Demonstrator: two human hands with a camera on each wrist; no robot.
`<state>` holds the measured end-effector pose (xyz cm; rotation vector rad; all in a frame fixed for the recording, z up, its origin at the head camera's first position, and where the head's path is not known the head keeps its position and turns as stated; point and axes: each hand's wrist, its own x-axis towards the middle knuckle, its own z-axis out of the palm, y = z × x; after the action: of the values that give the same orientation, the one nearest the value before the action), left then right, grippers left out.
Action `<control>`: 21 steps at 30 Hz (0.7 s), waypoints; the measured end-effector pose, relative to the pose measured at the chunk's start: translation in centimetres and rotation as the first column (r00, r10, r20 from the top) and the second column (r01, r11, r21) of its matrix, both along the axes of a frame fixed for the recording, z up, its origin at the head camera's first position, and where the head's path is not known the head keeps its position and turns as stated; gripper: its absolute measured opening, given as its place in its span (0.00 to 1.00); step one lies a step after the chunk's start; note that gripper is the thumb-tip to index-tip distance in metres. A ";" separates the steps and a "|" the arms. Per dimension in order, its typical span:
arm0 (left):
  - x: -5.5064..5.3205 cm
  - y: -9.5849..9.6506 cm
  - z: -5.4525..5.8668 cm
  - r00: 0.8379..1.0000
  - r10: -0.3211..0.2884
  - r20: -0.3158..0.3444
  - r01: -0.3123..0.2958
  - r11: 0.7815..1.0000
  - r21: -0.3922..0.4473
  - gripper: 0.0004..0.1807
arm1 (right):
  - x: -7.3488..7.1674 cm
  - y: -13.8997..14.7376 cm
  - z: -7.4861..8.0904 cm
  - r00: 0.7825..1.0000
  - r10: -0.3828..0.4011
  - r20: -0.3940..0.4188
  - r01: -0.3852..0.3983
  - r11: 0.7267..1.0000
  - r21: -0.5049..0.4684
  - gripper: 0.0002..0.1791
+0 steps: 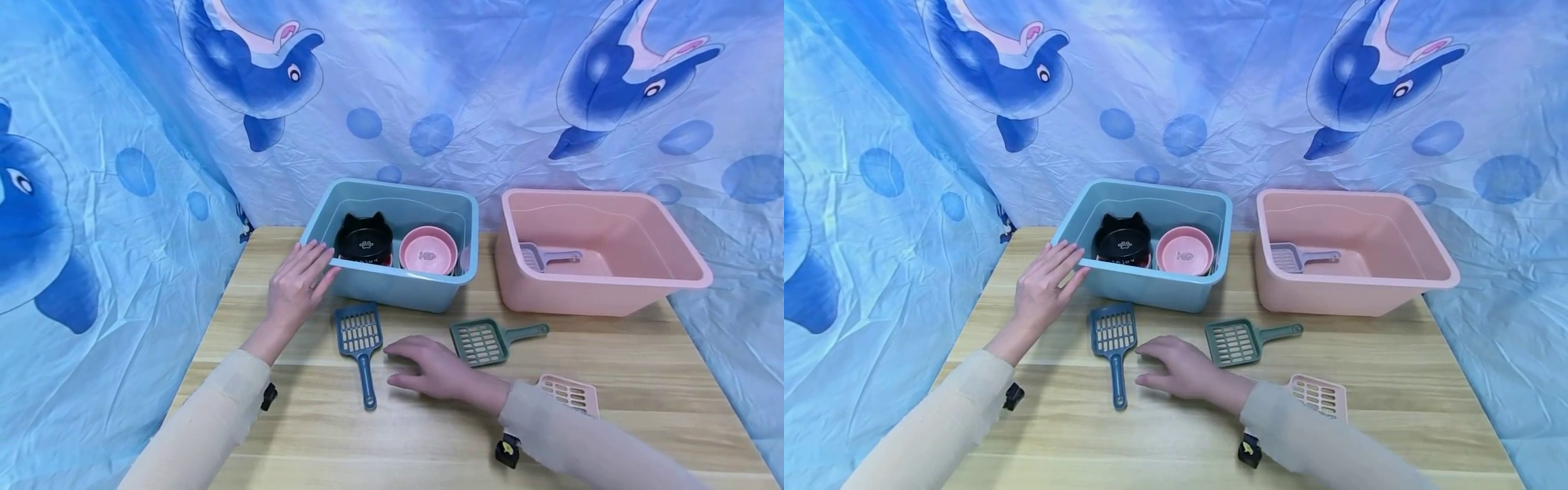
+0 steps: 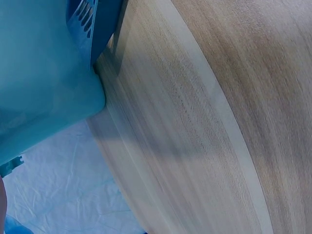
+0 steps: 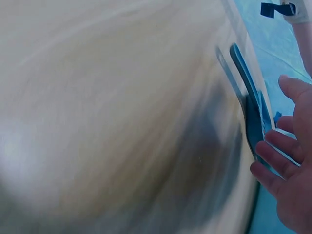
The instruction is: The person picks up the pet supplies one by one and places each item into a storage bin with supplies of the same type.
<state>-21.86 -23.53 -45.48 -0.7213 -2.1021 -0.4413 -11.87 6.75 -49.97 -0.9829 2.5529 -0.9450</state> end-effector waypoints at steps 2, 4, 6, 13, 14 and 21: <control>0.0 0.0 0.0 1.000 0.001 -0.003 -0.001 1.000 0.002 0.22 | 0.1 -0.7 -0.3 1.000 0.003 0.003 -0.003 1.000 -0.010 0.30; 0.0 -0.1 -0.1 1.000 0.000 -0.004 0.000 1.000 0.001 0.22 | 0.2 -1.2 -0.7 0.999 -0.001 0.036 0.002 0.999 -0.042 0.30; 0.0 -0.1 -0.1 1.000 -0.002 0.000 0.002 1.000 0.002 0.21 | 0.3 -1.6 -0.9 0.992 -0.019 0.123 0.031 0.995 -0.098 0.30; -0.1 0.0 0.1 1.000 0.004 0.013 -0.004 1.000 -0.001 0.22 | 0.4 -2.3 -1.5 0.878 -0.098 0.468 0.226 0.948 -0.225 0.27; -0.1 0.0 0.1 1.000 0.004 0.013 -0.004 1.000 0.000 0.22 | 0.4 -2.3 -1.5 0.862 -0.103 0.497 0.243 0.943 -0.226 0.26; -0.1 0.0 0.1 1.000 -0.004 0.015 0.004 1.000 0.002 0.21 | 0.7 -2.6 -1.9 0.665 -0.023 0.747 0.388 0.864 -0.319 0.28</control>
<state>-21.99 -23.51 -45.42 -0.7231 -2.1140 -0.4524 -11.19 4.11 -51.89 -0.2529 1.7929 -1.6591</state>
